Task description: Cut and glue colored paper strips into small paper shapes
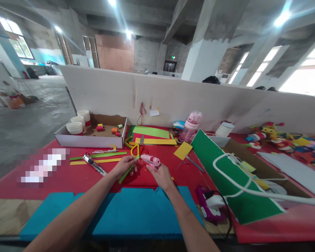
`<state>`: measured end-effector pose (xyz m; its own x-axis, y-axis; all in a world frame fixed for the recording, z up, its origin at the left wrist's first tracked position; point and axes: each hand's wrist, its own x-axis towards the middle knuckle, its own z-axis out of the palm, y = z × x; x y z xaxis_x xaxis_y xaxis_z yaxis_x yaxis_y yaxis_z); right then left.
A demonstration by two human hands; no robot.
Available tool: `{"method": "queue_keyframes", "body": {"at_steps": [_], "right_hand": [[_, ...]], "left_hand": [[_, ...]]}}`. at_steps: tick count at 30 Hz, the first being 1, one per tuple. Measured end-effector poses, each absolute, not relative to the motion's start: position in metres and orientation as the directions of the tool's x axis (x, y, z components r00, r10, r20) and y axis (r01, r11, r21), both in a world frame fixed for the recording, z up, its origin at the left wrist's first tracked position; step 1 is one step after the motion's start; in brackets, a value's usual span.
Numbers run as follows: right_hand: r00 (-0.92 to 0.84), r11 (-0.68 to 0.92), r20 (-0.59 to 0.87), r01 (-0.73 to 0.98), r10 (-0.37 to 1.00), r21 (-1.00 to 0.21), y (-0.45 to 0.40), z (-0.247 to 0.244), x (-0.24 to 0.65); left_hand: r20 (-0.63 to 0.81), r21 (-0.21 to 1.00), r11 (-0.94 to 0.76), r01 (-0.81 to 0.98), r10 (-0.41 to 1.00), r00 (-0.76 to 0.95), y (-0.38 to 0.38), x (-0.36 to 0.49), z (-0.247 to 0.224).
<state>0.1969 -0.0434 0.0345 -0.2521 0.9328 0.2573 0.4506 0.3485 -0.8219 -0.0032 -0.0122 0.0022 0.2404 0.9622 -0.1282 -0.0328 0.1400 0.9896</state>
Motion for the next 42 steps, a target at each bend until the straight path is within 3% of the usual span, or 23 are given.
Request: {"method": "queue_keyframes", "body": {"at_steps": [42], "right_hand": [[-0.29, 0.395, 0.286, 0.46, 0.913, -0.795, -0.0432, 0.0332, 0.1968]], "left_hand": [[-0.117, 0.99, 0.133, -0.036, 0.95, 0.29, -0.0115, -0.0037, 0.0015]]}}
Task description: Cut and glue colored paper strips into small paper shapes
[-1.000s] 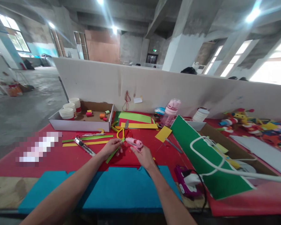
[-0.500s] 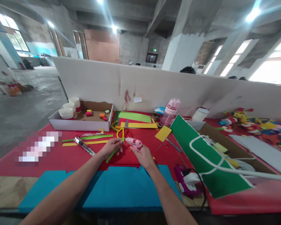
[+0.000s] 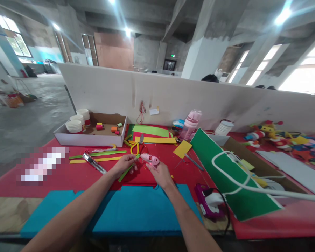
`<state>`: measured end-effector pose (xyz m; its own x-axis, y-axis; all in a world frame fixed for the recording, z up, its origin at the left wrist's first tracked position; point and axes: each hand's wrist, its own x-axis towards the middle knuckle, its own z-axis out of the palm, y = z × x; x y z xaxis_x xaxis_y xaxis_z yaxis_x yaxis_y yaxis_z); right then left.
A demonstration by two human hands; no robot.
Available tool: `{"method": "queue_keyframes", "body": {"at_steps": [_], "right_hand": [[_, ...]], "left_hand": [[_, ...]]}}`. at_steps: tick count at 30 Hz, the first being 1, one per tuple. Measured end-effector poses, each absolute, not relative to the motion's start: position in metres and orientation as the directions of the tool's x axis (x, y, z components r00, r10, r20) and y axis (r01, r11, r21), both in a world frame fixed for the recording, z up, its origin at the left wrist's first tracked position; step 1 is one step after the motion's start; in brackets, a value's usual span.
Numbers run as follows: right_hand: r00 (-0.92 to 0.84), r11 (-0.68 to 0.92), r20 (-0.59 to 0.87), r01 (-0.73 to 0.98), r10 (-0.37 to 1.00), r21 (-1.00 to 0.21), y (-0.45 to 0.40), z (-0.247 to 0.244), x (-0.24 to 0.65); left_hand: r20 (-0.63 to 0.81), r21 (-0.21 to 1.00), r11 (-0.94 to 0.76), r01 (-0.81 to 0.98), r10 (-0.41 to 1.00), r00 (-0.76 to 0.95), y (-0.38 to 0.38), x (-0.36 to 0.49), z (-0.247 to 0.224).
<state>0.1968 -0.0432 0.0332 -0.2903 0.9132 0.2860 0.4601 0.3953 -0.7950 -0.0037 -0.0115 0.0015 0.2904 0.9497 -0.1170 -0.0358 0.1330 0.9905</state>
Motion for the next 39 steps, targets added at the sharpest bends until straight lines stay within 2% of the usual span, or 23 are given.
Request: {"method": "queue_keyframes", "body": {"at_steps": [10, 15, 20, 24, 27, 29, 31, 36, 38, 39], "right_hand": [[-0.259, 0.394, 0.301, 0.508, 0.918, -0.766, -0.041, 0.03, 0.198], [-0.321, 0.408, 0.279, 0.472, 0.905, -0.781, -0.044, 0.033, 0.197], [-0.257, 0.408, 0.317, 0.54, 0.913, -0.736, -0.044, 0.029, 0.204], [-0.18, 0.36, 0.338, 0.711, 0.924, -0.604, -0.034, 0.023, 0.219], [-0.096, 0.194, 0.255, 0.899, 0.962, -0.393, -0.022, 0.014, 0.231], [-0.075, 0.126, 0.192, 0.955, 0.978, -0.27, -0.012, 0.007, 0.238], [-0.066, 0.098, 0.155, 0.974, 0.986, -0.204, -0.003, 0.001, 0.244], [-0.094, 0.128, 0.173, 0.971, 0.98, -0.203, 0.0, 0.01, 0.251], [-0.168, 0.234, 0.254, 0.938, 0.952, -0.256, -0.012, 0.021, 0.24], [-0.248, 0.339, 0.295, 0.888, 0.922, -0.31, -0.02, 0.025, 0.231]], "left_hand": [[-0.126, 0.989, 0.141, -0.035, 0.951, 0.284, -0.012, -0.004, 0.002], [-0.131, 0.989, 0.146, -0.031, 0.948, 0.289, -0.012, -0.004, 0.002], [-0.118, 0.981, 0.16, -0.107, 0.94, 0.32, -0.01, -0.007, 0.001], [-0.106, 0.967, 0.177, -0.185, 0.934, 0.34, -0.009, -0.012, 0.002], [-0.089, 0.956, 0.173, -0.235, 0.94, 0.329, -0.008, -0.016, 0.003], [-0.094, 0.95, 0.179, -0.256, 0.945, 0.313, -0.008, -0.017, 0.004], [-0.099, 0.948, 0.182, -0.262, 0.949, 0.301, -0.008, -0.018, 0.005], [-0.094, 0.944, 0.173, -0.28, 0.957, 0.274, -0.004, -0.022, 0.003], [-0.092, 0.941, 0.173, -0.289, 0.958, 0.272, -0.003, -0.023, 0.001], [-0.091, 0.941, 0.173, -0.292, 0.958, 0.273, -0.002, -0.023, 0.001]]}}
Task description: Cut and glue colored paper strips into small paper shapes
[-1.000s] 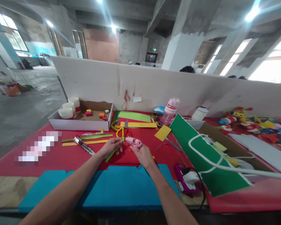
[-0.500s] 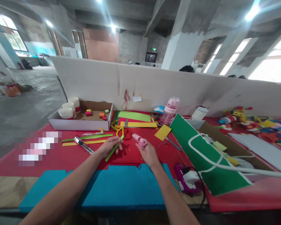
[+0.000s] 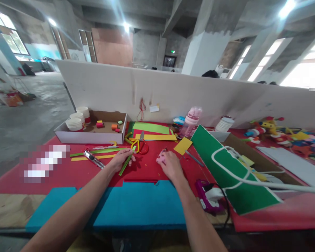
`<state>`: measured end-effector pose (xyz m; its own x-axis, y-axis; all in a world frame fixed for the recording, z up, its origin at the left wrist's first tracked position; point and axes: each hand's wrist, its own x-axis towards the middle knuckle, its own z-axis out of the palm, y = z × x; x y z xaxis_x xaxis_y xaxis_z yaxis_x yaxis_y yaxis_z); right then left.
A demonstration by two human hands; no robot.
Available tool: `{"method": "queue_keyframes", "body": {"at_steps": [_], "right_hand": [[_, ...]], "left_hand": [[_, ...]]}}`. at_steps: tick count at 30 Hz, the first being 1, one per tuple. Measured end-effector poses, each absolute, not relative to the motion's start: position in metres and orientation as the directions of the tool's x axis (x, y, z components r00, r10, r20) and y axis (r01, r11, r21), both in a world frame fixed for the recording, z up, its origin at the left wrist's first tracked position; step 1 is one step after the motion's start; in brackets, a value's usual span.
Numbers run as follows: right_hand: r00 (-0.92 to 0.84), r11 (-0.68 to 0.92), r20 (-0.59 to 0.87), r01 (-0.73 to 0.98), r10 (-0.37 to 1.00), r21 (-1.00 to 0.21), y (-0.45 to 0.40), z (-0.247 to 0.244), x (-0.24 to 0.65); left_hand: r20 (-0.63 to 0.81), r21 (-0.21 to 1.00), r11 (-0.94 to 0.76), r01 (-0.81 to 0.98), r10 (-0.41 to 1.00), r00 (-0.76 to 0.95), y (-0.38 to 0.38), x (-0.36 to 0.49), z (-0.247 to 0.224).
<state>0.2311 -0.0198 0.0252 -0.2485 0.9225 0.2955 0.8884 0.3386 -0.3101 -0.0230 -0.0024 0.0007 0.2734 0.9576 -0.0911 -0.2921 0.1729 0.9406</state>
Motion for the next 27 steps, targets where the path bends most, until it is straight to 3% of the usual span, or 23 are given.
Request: {"method": "queue_keyframes", "body": {"at_steps": [2, 4, 8, 10, 13, 16, 20, 24, 27], "right_hand": [[-0.429, 0.523, 0.302, 0.732, 0.852, -0.437, -0.038, 0.03, 0.207], [-0.573, 0.603, 0.236, 0.622, 0.785, -0.499, -0.054, 0.028, 0.183], [-0.65, 0.663, 0.193, 0.628, 0.735, -0.408, -0.064, 0.014, 0.158], [-0.618, 0.637, 0.218, 0.614, 0.756, -0.466, -0.055, 0.009, 0.159], [-0.433, 0.412, 0.197, 0.484, 0.879, -0.772, -0.031, 0.011, 0.162], [-0.26, 0.09, 0.055, 0.125, 0.964, -0.988, -0.006, 0.017, 0.155], [-0.311, -0.113, -0.042, -0.217, 0.949, -0.97, 0.011, 0.017, 0.14], [-0.413, -0.271, -0.125, -0.318, 0.902, -0.909, 0.01, 0.005, 0.14], [-0.401, -0.268, -0.121, -0.334, 0.908, -0.904, 0.009, 0.0, 0.148]], "left_hand": [[-0.089, 0.941, 0.17, -0.292, 0.959, 0.27, -0.002, -0.023, 0.0], [-0.09, 0.944, 0.165, -0.287, 0.962, 0.256, -0.003, -0.024, 0.001], [-0.091, 0.945, 0.153, -0.289, 0.972, 0.217, -0.004, -0.026, 0.006], [-0.087, 0.946, 0.145, -0.291, 0.975, 0.204, -0.004, -0.028, 0.007], [-0.09, 0.946, 0.141, -0.292, 0.979, 0.181, -0.002, -0.03, 0.006], [-0.105, 0.942, 0.15, -0.3, 0.982, 0.16, 0.001, -0.03, 0.002], [-0.098, 0.934, 0.15, -0.324, 0.98, 0.173, 0.001, -0.027, 0.002], [-0.109, 0.933, 0.164, -0.32, 0.977, 0.182, -0.001, -0.024, 0.005], [-0.113, 0.949, 0.168, -0.267, 0.972, 0.207, -0.002, -0.023, 0.005]]}}
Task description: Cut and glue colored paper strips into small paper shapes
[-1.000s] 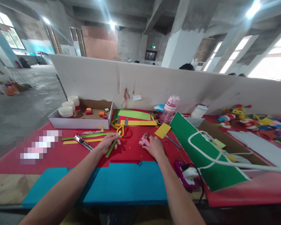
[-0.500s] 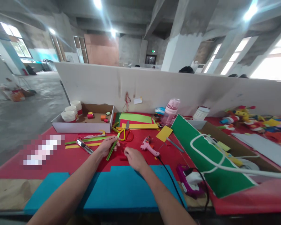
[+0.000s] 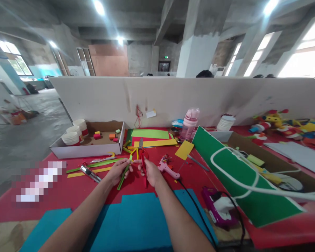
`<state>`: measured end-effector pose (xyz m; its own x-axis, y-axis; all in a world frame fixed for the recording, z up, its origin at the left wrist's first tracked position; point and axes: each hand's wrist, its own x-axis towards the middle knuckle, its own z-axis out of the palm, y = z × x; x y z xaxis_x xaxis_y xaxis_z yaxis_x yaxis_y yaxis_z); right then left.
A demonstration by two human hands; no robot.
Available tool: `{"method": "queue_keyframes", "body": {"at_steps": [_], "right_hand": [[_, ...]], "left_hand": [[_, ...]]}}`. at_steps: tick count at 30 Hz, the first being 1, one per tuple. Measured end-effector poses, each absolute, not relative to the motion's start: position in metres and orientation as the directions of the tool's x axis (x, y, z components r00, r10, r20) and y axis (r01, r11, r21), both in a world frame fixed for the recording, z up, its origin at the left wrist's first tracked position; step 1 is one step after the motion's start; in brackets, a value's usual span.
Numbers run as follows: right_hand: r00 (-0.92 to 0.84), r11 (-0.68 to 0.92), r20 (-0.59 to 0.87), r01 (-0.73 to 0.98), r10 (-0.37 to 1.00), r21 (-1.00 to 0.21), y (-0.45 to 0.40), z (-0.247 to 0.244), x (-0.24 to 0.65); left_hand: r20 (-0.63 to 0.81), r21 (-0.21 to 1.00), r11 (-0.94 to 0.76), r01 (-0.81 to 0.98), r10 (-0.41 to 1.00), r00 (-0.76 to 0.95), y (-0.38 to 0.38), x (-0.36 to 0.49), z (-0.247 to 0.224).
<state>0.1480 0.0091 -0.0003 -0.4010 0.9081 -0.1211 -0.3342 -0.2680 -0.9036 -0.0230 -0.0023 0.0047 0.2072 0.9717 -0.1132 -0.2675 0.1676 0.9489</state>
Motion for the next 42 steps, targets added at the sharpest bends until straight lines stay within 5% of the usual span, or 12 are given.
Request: {"method": "queue_keyframes", "body": {"at_steps": [7, 12, 17, 42], "right_hand": [[-0.321, -0.132, -0.028, -0.306, 0.947, -0.943, 0.007, 0.009, 0.153], [-0.234, 0.099, 0.087, 0.041, 0.968, -0.994, 0.004, 0.01, 0.151], [-0.173, 0.301, 0.257, 0.313, 0.951, -0.901, 0.003, 0.01, 0.15], [-0.102, 0.336, 0.328, 0.475, 0.939, -0.813, 0.001, 0.007, 0.146]], "left_hand": [[-0.094, 0.963, 0.154, -0.222, 0.961, 0.259, -0.001, -0.022, -0.003], [-0.093, 0.966, 0.147, -0.212, 0.965, 0.247, -0.005, -0.016, -0.001], [-0.089, 0.983, 0.122, -0.138, 0.971, 0.223, -0.009, -0.01, 0.003], [-0.069, 0.993, 0.094, -0.074, 0.956, 0.287, -0.011, -0.009, 0.005]]}}
